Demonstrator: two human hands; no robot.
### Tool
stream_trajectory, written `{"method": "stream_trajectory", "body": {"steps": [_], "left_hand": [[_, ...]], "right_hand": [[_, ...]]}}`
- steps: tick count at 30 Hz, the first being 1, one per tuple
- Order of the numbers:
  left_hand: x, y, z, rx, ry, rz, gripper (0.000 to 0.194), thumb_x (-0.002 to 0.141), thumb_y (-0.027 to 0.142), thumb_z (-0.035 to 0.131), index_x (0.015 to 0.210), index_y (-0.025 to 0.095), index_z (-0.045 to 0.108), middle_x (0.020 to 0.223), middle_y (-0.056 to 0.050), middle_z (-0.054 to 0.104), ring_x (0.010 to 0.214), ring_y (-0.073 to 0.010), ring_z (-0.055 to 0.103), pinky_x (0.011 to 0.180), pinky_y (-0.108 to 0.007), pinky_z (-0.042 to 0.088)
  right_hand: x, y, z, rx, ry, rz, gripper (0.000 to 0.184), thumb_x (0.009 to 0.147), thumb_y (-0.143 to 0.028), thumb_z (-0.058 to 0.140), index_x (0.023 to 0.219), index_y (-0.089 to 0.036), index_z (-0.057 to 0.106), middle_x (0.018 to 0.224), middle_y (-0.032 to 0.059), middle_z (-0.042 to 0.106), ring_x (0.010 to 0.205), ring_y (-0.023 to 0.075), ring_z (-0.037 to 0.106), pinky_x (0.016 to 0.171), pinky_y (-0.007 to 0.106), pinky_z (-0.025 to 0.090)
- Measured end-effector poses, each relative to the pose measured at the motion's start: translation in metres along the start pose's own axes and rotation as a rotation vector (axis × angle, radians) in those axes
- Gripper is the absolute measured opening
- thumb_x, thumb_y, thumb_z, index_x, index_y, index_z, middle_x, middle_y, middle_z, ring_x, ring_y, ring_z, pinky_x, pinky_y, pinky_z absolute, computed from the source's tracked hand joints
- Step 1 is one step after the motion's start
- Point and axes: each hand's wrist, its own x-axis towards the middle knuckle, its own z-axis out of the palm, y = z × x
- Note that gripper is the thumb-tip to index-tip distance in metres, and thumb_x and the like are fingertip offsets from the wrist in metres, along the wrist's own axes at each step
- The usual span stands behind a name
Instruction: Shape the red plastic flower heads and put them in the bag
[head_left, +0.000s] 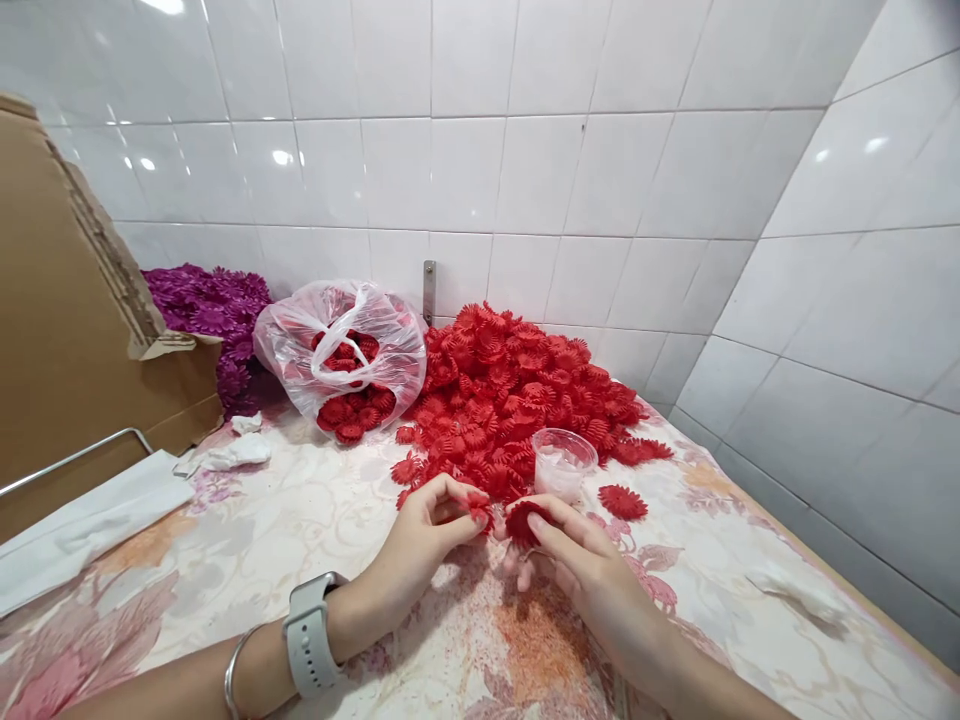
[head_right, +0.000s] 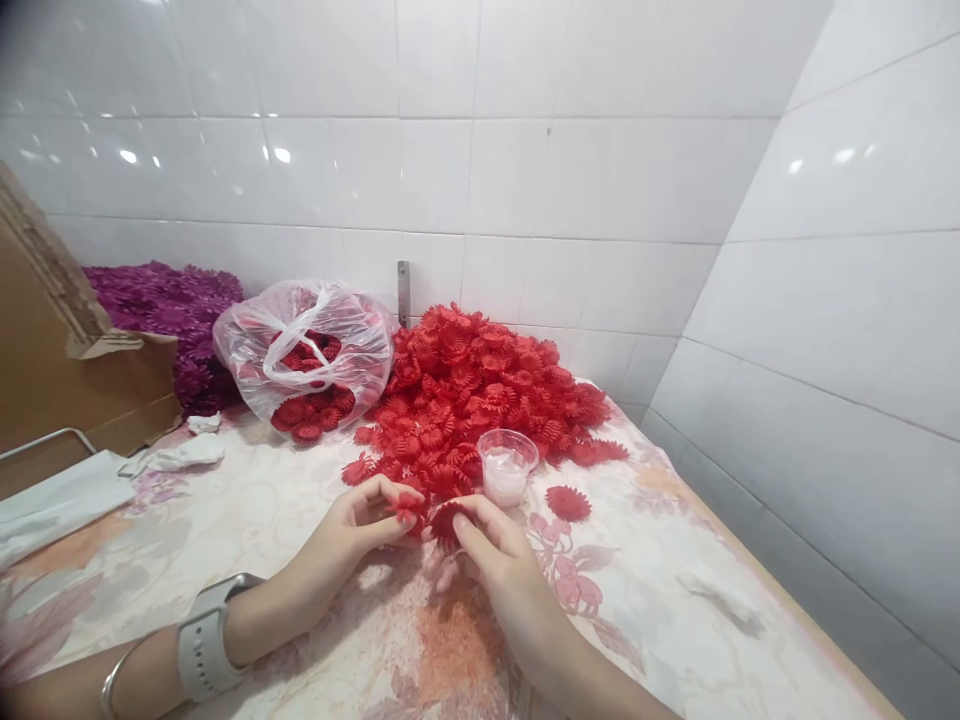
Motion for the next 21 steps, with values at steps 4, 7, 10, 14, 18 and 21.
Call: {"method": "stream_trajectory", "body": {"steps": [4, 7, 10, 14, 18, 21], "left_hand": [[-0.002, 0.001, -0.002, 0.254, 0.056, 0.165, 0.012, 0.071, 0.015, 0.057, 0.074, 0.018, 0.046, 0.097, -0.002, 0.056, 0.065, -0.0100, 0.056, 0.053, -0.021, 0.043], [-0.004, 0.005, -0.003, 0.478, 0.068, 0.318, 0.010, 0.073, 0.008, 0.049, 0.073, 0.018, 0.053, 0.101, -0.003, 0.055, 0.081, -0.0141, 0.054, 0.063, -0.022, 0.042], [-0.008, 0.010, -0.001, 0.565, 0.068, 0.378, 0.015, 0.073, 0.006, 0.048, 0.074, 0.019, 0.056, 0.098, -0.003, 0.056, 0.084, -0.0152, 0.053, 0.067, -0.023, 0.041], [-0.014, 0.013, 0.002, 0.512, 0.000, 0.316, 0.006, 0.077, 0.015, 0.052, 0.077, 0.018, 0.057, 0.080, 0.000, 0.058, 0.073, -0.0141, 0.054, 0.065, -0.023, 0.042], [-0.017, 0.013, 0.005, 0.437, -0.119, 0.219, 0.010, 0.080, 0.024, 0.055, 0.079, 0.018, 0.063, 0.074, 0.000, 0.064, 0.071, -0.0142, 0.059, 0.066, -0.022, 0.044], [-0.017, 0.011, 0.005, 0.474, -0.150, 0.210, 0.013, 0.080, 0.022, 0.056, 0.084, 0.019, 0.068, 0.078, -0.001, 0.068, 0.073, -0.0142, 0.061, 0.066, -0.021, 0.045]], "right_hand": [[-0.002, 0.002, -0.001, -0.114, 0.010, -0.006, 0.023, 0.078, -0.038, 0.059, 0.093, -0.020, 0.056, 0.062, -0.0027, 0.059, 0.057, 0.0145, 0.056, 0.059, 0.027, 0.045], [-0.002, 0.002, -0.001, -0.098, 0.005, 0.009, 0.024, 0.077, -0.038, 0.060, 0.092, -0.020, 0.057, 0.064, -0.0021, 0.059, 0.058, 0.0152, 0.056, 0.058, 0.027, 0.045], [-0.003, 0.001, -0.001, -0.099, -0.006, 0.010, 0.021, 0.076, -0.036, 0.060, 0.091, -0.021, 0.058, 0.066, -0.0028, 0.059, 0.057, 0.0143, 0.056, 0.057, 0.026, 0.045], [-0.004, -0.002, 0.001, -0.193, -0.005, -0.020, 0.017, 0.078, -0.033, 0.056, 0.091, -0.023, 0.060, 0.072, -0.0030, 0.059, 0.058, 0.0131, 0.056, 0.057, 0.025, 0.046], [-0.004, -0.002, 0.002, -0.408, 0.039, -0.118, 0.016, 0.080, -0.032, 0.051, 0.086, -0.021, 0.061, 0.083, 0.0009, 0.063, 0.079, 0.0171, 0.057, 0.072, 0.026, 0.046], [-0.005, 0.001, 0.001, -0.509, -0.002, -0.137, 0.020, 0.084, -0.032, 0.045, 0.095, -0.021, 0.058, 0.086, 0.0025, 0.064, 0.076, 0.0167, 0.057, 0.071, 0.027, 0.046]]}}
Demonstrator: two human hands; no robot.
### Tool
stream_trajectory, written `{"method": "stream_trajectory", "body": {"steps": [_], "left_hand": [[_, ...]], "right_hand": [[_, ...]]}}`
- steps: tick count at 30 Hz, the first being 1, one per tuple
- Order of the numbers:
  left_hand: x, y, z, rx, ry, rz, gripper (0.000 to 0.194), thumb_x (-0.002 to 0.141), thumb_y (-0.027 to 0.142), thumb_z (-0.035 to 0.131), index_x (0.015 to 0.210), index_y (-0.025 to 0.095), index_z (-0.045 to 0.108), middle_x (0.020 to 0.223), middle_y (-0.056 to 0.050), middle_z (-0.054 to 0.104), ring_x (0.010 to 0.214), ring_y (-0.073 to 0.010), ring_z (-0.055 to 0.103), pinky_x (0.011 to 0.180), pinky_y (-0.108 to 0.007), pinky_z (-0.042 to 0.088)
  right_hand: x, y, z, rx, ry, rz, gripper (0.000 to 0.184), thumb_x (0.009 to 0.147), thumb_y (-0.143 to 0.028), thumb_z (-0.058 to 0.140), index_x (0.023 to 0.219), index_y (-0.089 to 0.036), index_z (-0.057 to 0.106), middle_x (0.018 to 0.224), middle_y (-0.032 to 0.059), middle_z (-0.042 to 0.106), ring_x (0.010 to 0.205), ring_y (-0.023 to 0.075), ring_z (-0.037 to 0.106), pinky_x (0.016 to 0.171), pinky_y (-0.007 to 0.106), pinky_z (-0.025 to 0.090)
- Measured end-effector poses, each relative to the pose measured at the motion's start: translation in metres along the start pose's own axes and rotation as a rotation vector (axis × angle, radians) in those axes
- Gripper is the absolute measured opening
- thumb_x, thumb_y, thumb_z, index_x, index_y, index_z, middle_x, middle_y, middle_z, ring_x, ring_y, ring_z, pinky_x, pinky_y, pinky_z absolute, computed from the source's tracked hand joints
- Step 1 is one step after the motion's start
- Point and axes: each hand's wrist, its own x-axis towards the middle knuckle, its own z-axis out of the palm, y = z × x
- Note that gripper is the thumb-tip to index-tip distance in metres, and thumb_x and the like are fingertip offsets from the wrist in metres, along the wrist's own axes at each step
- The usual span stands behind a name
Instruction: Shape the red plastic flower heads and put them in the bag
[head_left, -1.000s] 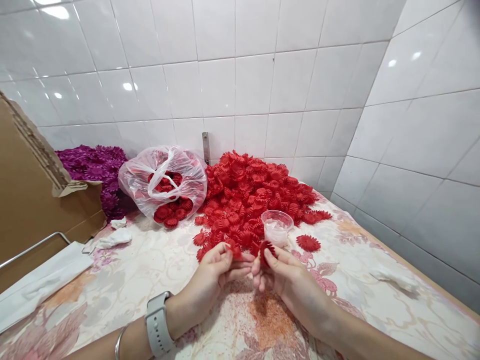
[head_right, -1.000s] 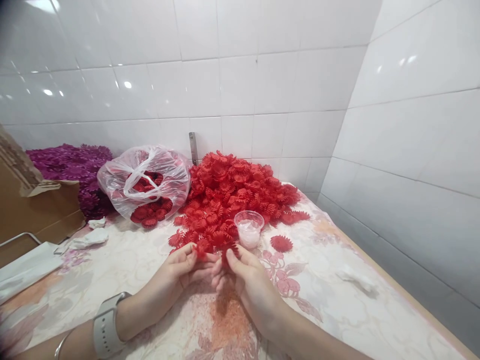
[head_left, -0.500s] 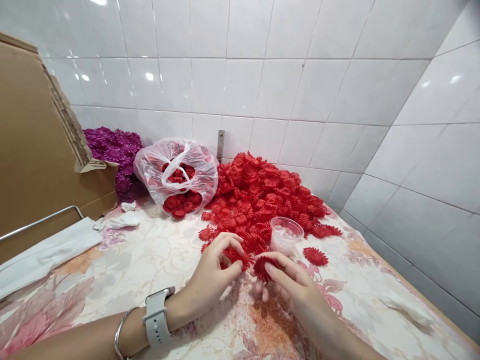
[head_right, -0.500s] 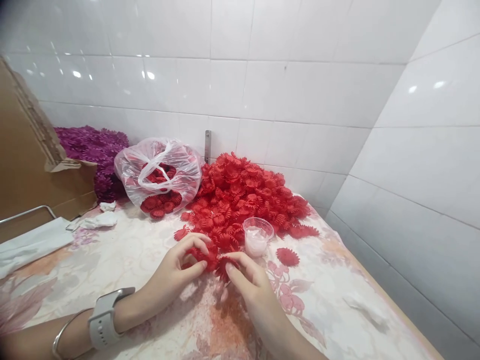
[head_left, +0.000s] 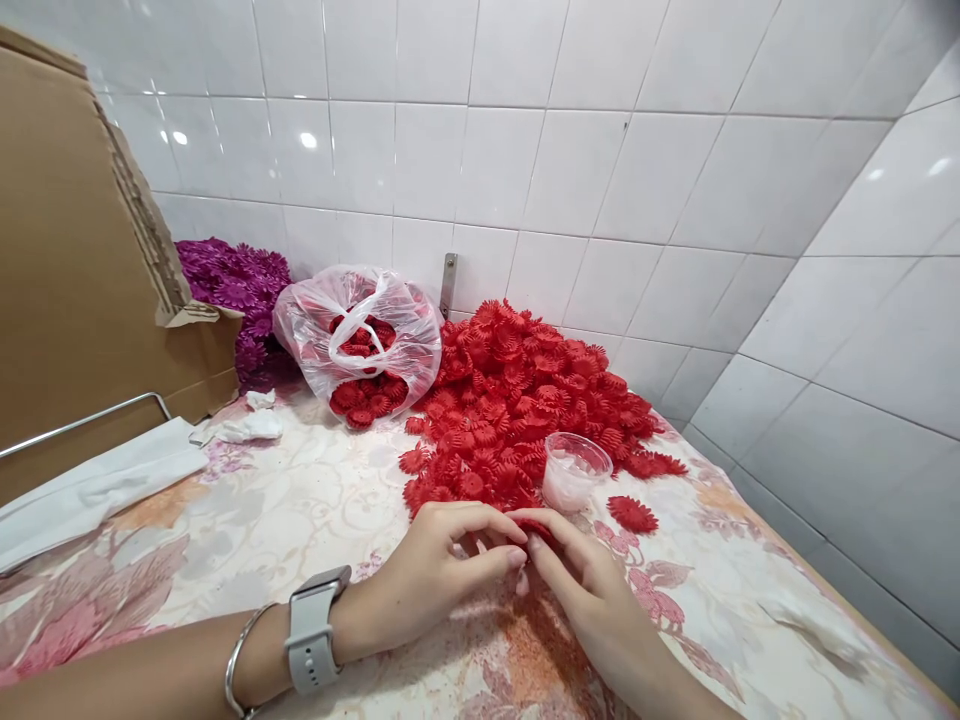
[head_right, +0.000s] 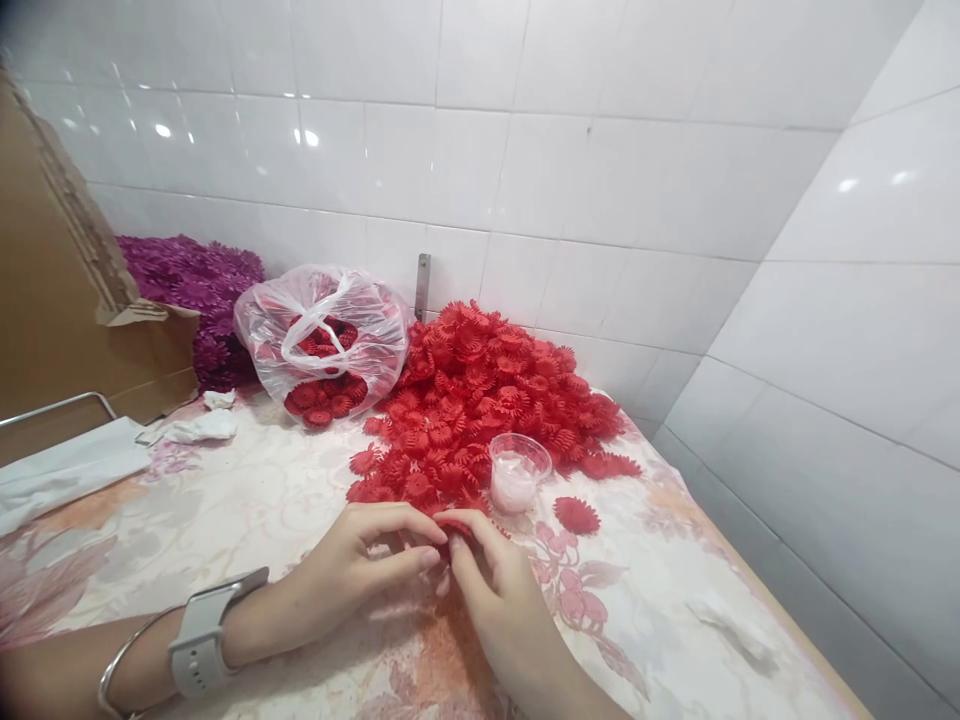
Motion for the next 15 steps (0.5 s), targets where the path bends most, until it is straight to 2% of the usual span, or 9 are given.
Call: {"method": "stream_trajectory", "body": {"steps": [4, 11, 15], "left_hand": [[0.001, -0.001, 0.000, 0.088, 0.054, 0.029, 0.015, 0.080, 0.022, 0.057, 0.087, 0.021, 0.071, 0.085, -0.001, 0.071, 0.078, -0.0151, 0.063, 0.071, -0.021, 0.045], [0.001, -0.003, 0.002, 0.113, -0.033, 0.011, 0.017, 0.082, 0.023, 0.055, 0.084, 0.019, 0.072, 0.081, -0.001, 0.070, 0.072, -0.0132, 0.063, 0.067, -0.019, 0.045], [0.000, -0.005, 0.003, 0.103, -0.004, -0.030, 0.017, 0.081, 0.024, 0.055, 0.081, 0.018, 0.071, 0.082, -0.001, 0.071, 0.071, -0.0132, 0.061, 0.063, -0.018, 0.044]], "right_hand": [[-0.002, 0.005, 0.000, -0.092, 0.009, -0.055, 0.020, 0.085, -0.028, 0.044, 0.098, -0.021, 0.057, 0.092, 0.0031, 0.064, 0.080, 0.0169, 0.059, 0.072, 0.026, 0.046], [0.000, 0.009, -0.002, -0.245, 0.078, -0.090, 0.023, 0.085, -0.026, 0.038, 0.094, -0.018, 0.058, 0.063, 0.0004, 0.062, 0.057, 0.0167, 0.061, 0.056, 0.027, 0.048], [-0.001, 0.011, -0.001, -0.455, 0.131, -0.254, 0.024, 0.082, -0.020, 0.039, 0.090, -0.016, 0.061, 0.073, 0.0048, 0.068, 0.067, 0.0191, 0.065, 0.062, 0.028, 0.049]]}}
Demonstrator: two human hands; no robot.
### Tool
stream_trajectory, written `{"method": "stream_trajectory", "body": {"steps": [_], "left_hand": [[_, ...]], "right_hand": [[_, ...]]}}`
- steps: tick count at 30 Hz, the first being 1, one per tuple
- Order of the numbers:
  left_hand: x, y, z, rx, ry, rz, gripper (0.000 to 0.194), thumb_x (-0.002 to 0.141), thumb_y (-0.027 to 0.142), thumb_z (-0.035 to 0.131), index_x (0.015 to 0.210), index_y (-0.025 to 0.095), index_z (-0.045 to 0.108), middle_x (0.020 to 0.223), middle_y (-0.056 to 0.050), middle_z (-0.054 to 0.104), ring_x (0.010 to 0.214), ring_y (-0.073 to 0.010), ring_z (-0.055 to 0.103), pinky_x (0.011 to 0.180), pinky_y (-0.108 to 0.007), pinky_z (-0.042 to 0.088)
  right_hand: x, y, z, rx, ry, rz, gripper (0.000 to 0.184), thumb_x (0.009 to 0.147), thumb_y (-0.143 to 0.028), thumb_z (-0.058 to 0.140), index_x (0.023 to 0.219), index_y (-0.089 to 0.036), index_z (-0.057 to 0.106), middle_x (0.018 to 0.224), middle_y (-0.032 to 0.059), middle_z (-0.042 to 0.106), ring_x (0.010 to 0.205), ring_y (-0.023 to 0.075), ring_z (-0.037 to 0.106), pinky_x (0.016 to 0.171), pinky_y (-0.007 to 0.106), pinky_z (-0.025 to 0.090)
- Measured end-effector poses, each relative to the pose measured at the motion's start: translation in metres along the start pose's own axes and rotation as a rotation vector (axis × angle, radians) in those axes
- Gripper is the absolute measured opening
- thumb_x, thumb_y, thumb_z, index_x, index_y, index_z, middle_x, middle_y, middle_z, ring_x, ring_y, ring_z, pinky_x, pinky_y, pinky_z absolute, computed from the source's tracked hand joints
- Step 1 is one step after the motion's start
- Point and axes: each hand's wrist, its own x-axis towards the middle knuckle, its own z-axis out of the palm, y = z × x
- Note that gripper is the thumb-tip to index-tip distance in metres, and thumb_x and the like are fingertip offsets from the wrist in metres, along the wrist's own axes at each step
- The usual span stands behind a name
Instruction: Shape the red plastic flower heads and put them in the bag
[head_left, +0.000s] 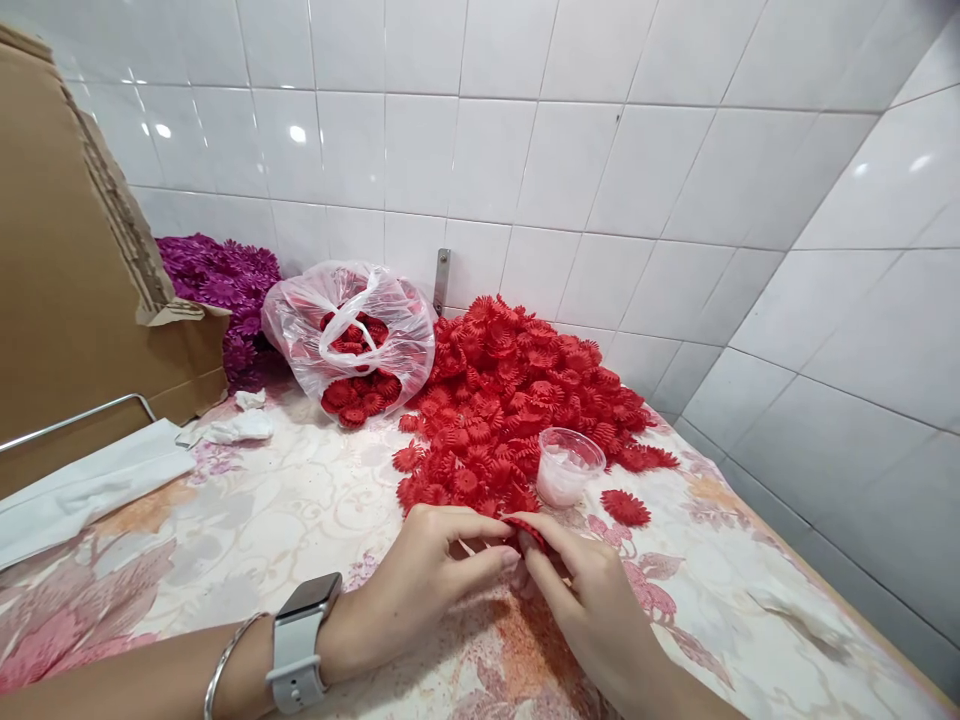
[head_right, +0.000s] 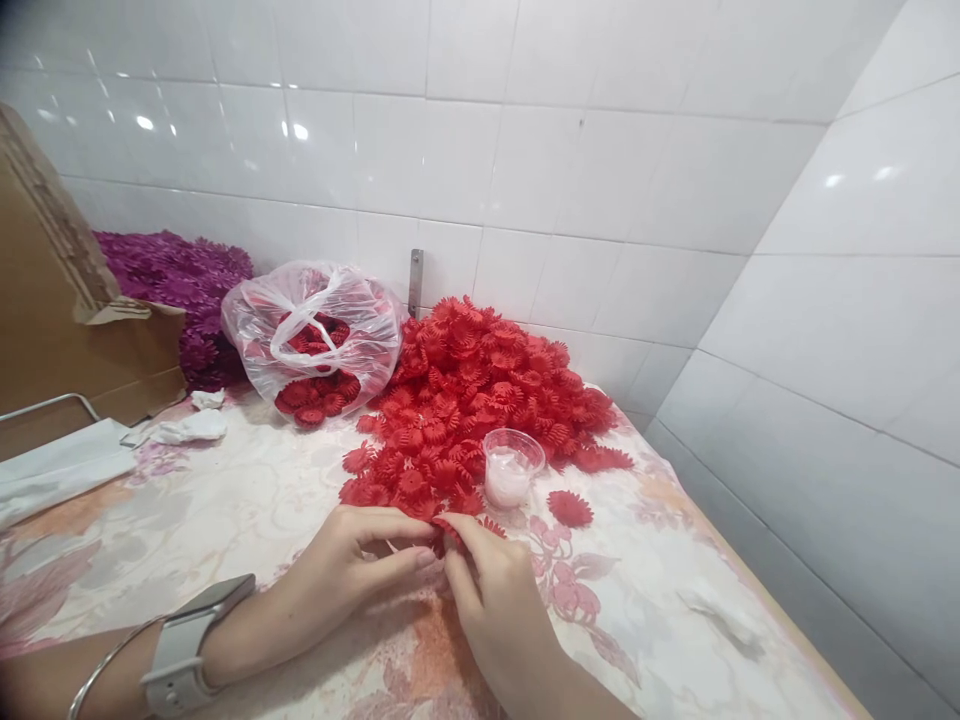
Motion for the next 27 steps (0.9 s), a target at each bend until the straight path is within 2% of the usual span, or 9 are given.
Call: {"method": "stream_trajectory", "body": {"steps": [4, 8, 11, 14, 17, 21, 25, 27], "left_hand": [[0.000, -0.002, 0.001, -0.023, 0.074, -0.032, 0.017, 0.080, 0.025, 0.057, 0.076, 0.016, 0.071, 0.073, 0.000, 0.071, 0.068, -0.0134, 0.061, 0.062, -0.018, 0.044], [0.000, -0.003, 0.001, -0.086, 0.084, -0.052, 0.013, 0.077, 0.026, 0.061, 0.078, 0.017, 0.071, 0.077, 0.000, 0.072, 0.071, -0.0146, 0.063, 0.064, -0.019, 0.046], [0.000, -0.004, 0.001, -0.069, 0.083, -0.076, 0.014, 0.075, 0.028, 0.063, 0.073, 0.015, 0.069, 0.072, -0.001, 0.070, 0.067, -0.0146, 0.062, 0.060, -0.019, 0.046], [0.000, -0.004, 0.001, -0.062, 0.060, -0.094, 0.014, 0.074, 0.029, 0.063, 0.074, 0.015, 0.068, 0.070, -0.002, 0.069, 0.064, -0.0145, 0.061, 0.058, -0.020, 0.046], [0.000, -0.002, 0.000, -0.051, 0.036, -0.055, 0.013, 0.077, 0.025, 0.060, 0.081, 0.017, 0.069, 0.077, -0.002, 0.070, 0.068, -0.0143, 0.062, 0.060, -0.020, 0.046], [0.001, -0.001, 0.000, -0.020, 0.045, -0.016, 0.012, 0.079, 0.023, 0.058, 0.079, 0.018, 0.068, 0.077, 0.000, 0.069, 0.069, -0.0132, 0.060, 0.063, -0.020, 0.043], [0.004, -0.009, 0.000, -0.213, 0.061, -0.133, 0.015, 0.081, 0.029, 0.055, 0.075, 0.017, 0.060, 0.072, -0.001, 0.065, 0.068, -0.0137, 0.059, 0.061, -0.022, 0.044], [0.007, -0.014, 0.001, -0.333, 0.074, -0.163, 0.016, 0.079, 0.032, 0.056, 0.075, 0.016, 0.057, 0.074, -0.001, 0.064, 0.070, -0.0141, 0.059, 0.063, -0.024, 0.045]], "right_hand": [[-0.003, 0.002, 0.002, -0.103, 0.051, -0.145, 0.024, 0.083, -0.016, 0.038, 0.090, -0.016, 0.061, 0.077, 0.0050, 0.071, 0.065, 0.0175, 0.066, 0.058, 0.025, 0.048], [-0.004, 0.004, 0.001, -0.172, 0.024, -0.151, 0.017, 0.083, -0.015, 0.042, 0.084, -0.018, 0.058, 0.064, 0.0007, 0.067, 0.052, 0.0148, 0.061, 0.051, 0.022, 0.044], [-0.004, 0.005, 0.000, -0.225, 0.019, -0.161, 0.012, 0.082, -0.014, 0.045, 0.075, -0.019, 0.053, 0.057, -0.0018, 0.061, 0.044, 0.0128, 0.054, 0.046, 0.021, 0.039], [-0.002, 0.007, 0.000, -0.266, 0.042, -0.212, 0.014, 0.080, -0.013, 0.046, 0.067, -0.020, 0.047, 0.054, -0.0025, 0.057, 0.043, 0.0119, 0.052, 0.044, 0.020, 0.036], [-0.001, 0.008, 0.001, -0.284, 0.043, -0.244, 0.018, 0.079, -0.014, 0.047, 0.063, -0.020, 0.044, 0.052, -0.0022, 0.055, 0.044, 0.0123, 0.052, 0.045, 0.020, 0.036], [0.000, 0.005, 0.004, -0.241, 0.020, -0.192, 0.017, 0.081, -0.018, 0.047, 0.064, -0.019, 0.048, 0.053, -0.0008, 0.056, 0.046, 0.0135, 0.053, 0.046, 0.022, 0.038], [0.000, 0.001, 0.003, -0.070, -0.031, -0.103, 0.016, 0.085, -0.022, 0.041, 0.082, -0.018, 0.057, 0.075, 0.0043, 0.066, 0.065, 0.0174, 0.062, 0.060, 0.026, 0.045], [0.001, -0.001, 0.000, 0.056, -0.031, -0.005, 0.019, 0.087, -0.025, 0.038, 0.086, -0.019, 0.056, 0.075, 0.0042, 0.066, 0.066, 0.0180, 0.062, 0.062, 0.028, 0.047]]}}
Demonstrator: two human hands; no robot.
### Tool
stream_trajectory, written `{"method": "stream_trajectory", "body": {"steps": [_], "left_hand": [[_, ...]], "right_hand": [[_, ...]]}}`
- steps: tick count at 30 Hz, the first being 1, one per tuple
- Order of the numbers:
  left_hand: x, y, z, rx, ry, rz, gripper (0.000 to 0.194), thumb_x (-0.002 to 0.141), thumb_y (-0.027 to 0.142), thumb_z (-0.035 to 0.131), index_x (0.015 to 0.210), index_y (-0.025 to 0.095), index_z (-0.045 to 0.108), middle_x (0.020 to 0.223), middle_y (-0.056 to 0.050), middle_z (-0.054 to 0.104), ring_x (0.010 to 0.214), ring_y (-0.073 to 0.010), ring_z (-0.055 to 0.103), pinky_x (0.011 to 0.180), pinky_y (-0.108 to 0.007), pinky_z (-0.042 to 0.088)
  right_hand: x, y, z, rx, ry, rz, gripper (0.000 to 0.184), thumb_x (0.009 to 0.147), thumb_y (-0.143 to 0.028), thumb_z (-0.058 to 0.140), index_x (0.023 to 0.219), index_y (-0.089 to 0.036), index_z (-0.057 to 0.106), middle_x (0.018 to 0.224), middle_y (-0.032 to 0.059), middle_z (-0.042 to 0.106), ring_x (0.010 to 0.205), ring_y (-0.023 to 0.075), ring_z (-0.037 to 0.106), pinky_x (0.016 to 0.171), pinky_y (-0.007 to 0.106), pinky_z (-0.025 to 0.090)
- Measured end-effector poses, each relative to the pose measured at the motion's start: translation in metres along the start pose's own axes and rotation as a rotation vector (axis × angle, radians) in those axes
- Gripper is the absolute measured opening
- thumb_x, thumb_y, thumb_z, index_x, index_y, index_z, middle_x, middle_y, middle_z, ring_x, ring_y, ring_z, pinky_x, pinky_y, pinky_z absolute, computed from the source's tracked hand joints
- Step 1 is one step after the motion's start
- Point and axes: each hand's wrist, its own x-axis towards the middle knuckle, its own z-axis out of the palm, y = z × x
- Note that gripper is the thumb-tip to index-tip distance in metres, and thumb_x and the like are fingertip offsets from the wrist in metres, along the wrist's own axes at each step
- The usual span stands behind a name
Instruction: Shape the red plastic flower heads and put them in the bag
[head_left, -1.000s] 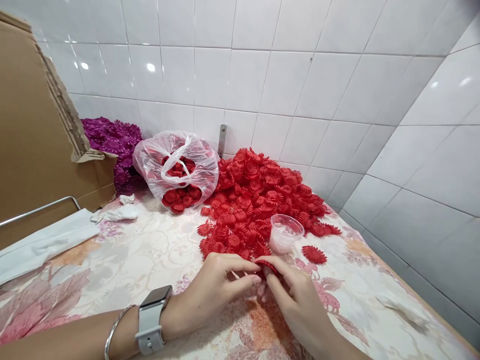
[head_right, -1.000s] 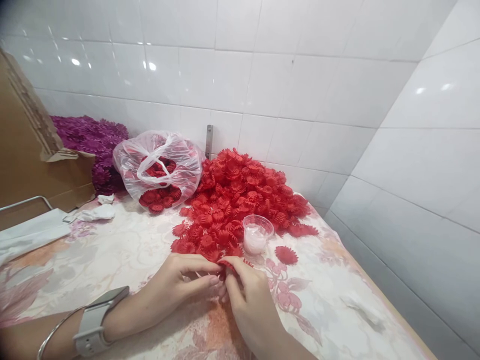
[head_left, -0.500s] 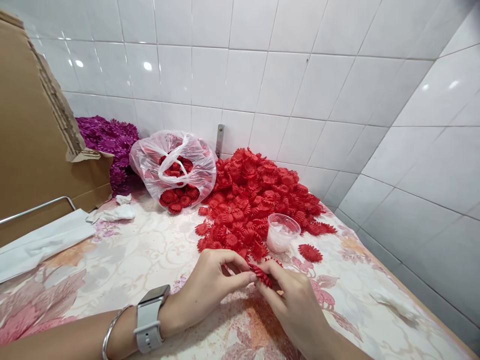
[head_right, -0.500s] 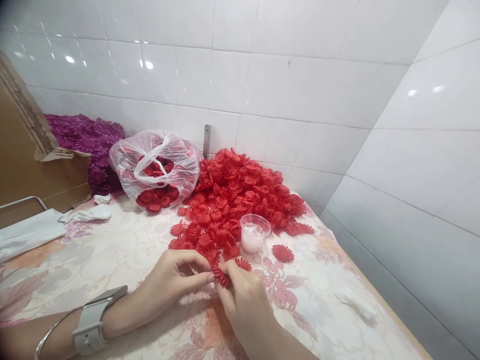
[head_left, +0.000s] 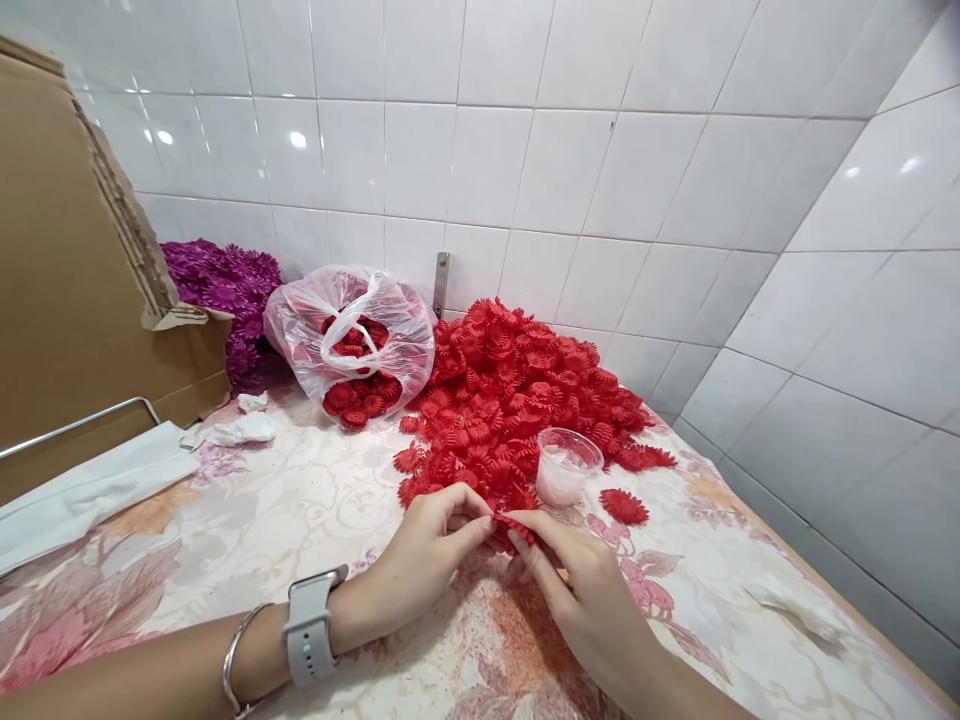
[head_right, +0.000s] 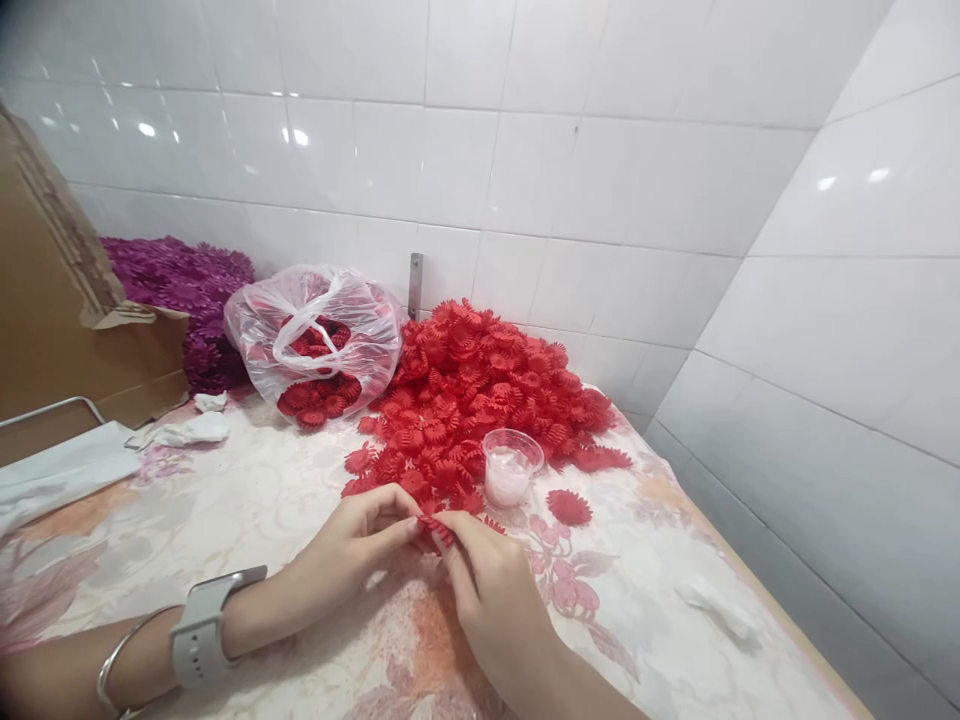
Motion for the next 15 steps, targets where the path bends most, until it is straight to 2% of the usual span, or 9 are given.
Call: {"method": "stream_trajectory", "body": {"steps": [3, 5, 10, 15], "left_hand": [[0.006, -0.003, -0.002, -0.191, 0.023, -0.050, 0.022, 0.075, 0.036, 0.061, 0.074, 0.016, 0.053, 0.078, -0.003, 0.063, 0.073, -0.0149, 0.060, 0.069, -0.028, 0.048], [0.008, -0.002, -0.003, -0.226, 0.025, -0.072, 0.024, 0.074, 0.037, 0.062, 0.073, 0.015, 0.053, 0.078, -0.004, 0.063, 0.074, -0.0147, 0.061, 0.070, -0.029, 0.047], [0.000, 0.005, 0.000, -0.082, -0.163, -0.081, 0.020, 0.072, 0.032, 0.065, 0.074, 0.015, 0.057, 0.072, -0.001, 0.062, 0.070, -0.0143, 0.058, 0.065, -0.026, 0.045], [-0.006, 0.004, 0.004, -0.067, -0.155, -0.103, 0.019, 0.072, 0.031, 0.065, 0.071, 0.014, 0.057, 0.073, 0.000, 0.061, 0.074, -0.0159, 0.058, 0.069, -0.027, 0.045]], "right_hand": [[0.002, -0.002, -0.005, 0.136, 0.081, 0.164, 0.022, 0.087, -0.034, 0.037, 0.089, -0.019, 0.054, 0.070, 0.0025, 0.063, 0.061, 0.0178, 0.061, 0.059, 0.028, 0.049], [0.003, -0.003, -0.007, 0.115, 0.128, 0.181, 0.022, 0.086, -0.036, 0.040, 0.087, -0.019, 0.054, 0.070, 0.0024, 0.061, 0.062, 0.0177, 0.060, 0.057, 0.027, 0.048], [-0.001, -0.004, -0.005, -0.009, 0.042, 0.109, 0.014, 0.081, -0.026, 0.043, 0.074, -0.019, 0.054, 0.062, -0.0002, 0.059, 0.049, 0.0136, 0.052, 0.045, 0.022, 0.041], [-0.006, -0.001, -0.002, -0.136, 0.038, -0.038, 0.009, 0.079, -0.018, 0.047, 0.071, -0.020, 0.050, 0.061, -0.0011, 0.060, 0.050, 0.0131, 0.052, 0.047, 0.022, 0.039]]}}
